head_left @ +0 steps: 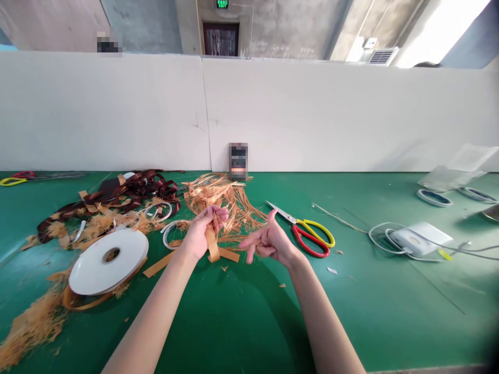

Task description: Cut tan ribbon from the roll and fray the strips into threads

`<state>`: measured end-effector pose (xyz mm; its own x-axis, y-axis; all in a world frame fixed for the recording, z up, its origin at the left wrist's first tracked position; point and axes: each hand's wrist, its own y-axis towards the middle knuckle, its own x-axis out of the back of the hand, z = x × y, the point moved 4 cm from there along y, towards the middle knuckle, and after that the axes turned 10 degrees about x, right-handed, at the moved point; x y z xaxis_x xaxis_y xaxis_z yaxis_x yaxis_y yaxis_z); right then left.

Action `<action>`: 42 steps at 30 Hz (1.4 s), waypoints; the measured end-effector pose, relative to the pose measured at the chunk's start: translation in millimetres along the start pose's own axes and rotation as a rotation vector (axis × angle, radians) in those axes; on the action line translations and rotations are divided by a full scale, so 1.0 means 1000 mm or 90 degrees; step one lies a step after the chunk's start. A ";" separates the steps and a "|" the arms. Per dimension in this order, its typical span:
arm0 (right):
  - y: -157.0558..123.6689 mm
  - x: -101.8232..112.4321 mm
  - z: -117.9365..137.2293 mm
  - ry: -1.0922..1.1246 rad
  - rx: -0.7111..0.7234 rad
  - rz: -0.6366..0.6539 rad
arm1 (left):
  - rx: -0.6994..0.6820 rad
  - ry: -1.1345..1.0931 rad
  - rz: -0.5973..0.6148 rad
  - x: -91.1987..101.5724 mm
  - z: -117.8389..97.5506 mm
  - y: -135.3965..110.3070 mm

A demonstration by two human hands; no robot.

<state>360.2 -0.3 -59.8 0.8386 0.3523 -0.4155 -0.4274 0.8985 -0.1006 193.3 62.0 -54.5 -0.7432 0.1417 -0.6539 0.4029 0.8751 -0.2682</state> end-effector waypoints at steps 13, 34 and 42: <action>-0.007 0.014 0.022 0.289 0.297 -0.212 | 0.057 0.042 0.053 -0.014 0.010 -0.007; -0.006 0.018 0.017 -0.536 0.494 -0.530 | 0.036 0.127 0.102 -0.018 0.016 -0.008; -0.002 0.017 0.015 -0.144 0.418 -0.471 | 0.035 0.094 0.086 -0.019 0.014 -0.009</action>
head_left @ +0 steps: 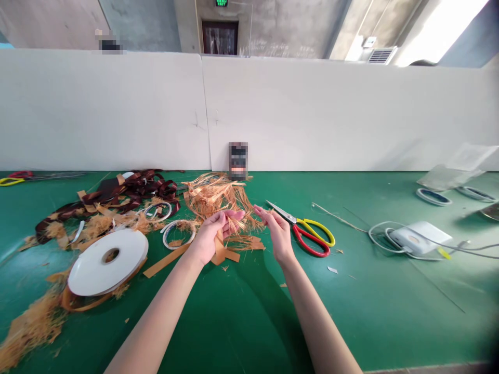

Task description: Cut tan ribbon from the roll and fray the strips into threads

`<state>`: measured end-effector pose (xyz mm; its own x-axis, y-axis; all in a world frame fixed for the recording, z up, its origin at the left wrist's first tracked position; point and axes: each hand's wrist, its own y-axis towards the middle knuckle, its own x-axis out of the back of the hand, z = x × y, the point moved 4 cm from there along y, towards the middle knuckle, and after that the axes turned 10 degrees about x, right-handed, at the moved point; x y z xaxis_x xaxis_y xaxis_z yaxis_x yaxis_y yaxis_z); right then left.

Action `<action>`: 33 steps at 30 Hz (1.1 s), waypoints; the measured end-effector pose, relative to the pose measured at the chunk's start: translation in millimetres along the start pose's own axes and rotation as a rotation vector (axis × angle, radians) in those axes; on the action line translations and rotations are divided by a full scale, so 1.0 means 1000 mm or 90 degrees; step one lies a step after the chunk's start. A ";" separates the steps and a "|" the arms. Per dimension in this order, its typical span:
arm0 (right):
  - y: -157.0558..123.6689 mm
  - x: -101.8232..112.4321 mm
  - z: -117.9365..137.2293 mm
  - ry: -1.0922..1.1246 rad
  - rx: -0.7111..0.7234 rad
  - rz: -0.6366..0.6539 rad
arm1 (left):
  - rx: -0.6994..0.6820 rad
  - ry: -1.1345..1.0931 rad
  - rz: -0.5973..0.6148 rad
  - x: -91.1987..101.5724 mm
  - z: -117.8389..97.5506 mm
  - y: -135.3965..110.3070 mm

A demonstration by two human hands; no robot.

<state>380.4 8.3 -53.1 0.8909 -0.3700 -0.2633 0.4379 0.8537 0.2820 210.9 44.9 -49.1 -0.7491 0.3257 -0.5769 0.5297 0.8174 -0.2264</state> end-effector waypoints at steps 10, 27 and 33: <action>0.000 -0.002 -0.002 0.114 -0.095 0.005 | -0.020 0.062 0.007 0.003 0.003 0.003; 0.011 0.016 -0.002 0.273 -0.018 -0.022 | -0.017 0.083 -0.012 -0.001 0.002 0.002; 0.007 0.013 0.001 -0.261 0.190 -0.001 | -0.029 0.093 -0.019 0.000 0.002 0.001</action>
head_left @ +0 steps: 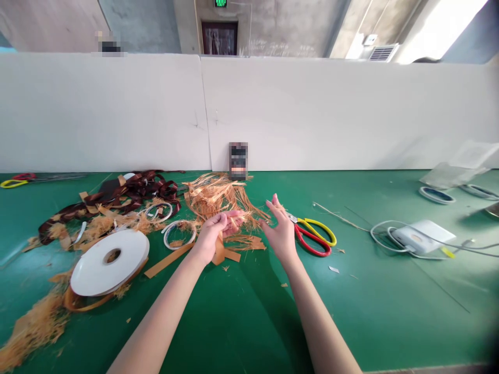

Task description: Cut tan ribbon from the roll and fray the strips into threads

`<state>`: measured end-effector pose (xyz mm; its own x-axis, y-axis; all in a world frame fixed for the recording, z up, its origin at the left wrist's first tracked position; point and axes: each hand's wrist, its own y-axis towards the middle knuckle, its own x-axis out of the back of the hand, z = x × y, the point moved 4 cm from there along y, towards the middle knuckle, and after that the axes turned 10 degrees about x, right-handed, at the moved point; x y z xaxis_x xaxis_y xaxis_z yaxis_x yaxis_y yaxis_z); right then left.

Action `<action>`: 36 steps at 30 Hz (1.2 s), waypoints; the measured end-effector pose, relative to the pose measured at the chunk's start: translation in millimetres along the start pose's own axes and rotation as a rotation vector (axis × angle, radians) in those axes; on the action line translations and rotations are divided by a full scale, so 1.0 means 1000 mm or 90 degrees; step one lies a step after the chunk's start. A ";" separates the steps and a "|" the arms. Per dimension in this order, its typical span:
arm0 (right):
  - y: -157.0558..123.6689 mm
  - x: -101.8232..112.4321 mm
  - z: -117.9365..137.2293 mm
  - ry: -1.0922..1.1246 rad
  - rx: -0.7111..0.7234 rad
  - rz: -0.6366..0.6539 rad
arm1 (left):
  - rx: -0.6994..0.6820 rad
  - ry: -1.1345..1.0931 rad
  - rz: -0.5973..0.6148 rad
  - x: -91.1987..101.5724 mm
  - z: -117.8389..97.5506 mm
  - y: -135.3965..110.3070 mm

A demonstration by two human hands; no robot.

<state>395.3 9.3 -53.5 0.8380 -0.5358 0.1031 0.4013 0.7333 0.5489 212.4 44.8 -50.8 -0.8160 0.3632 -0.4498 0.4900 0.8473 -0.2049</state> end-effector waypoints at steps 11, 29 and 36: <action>-0.003 0.001 -0.002 0.173 -0.196 -0.052 | -0.060 -0.052 0.006 0.007 -0.013 -0.003; -0.005 -0.008 -0.019 0.543 -0.414 -0.120 | -0.099 -0.096 0.029 0.003 -0.012 -0.004; -0.004 -0.002 -0.012 0.604 -0.449 -0.054 | -0.093 -0.177 -0.022 0.014 -0.012 0.001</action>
<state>396.0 12.0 -65.8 0.6189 -0.2863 -0.7314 0.3342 0.9387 -0.0847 197.3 55.0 -47.2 -0.7065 0.2296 -0.6695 0.3973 0.9115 -0.1066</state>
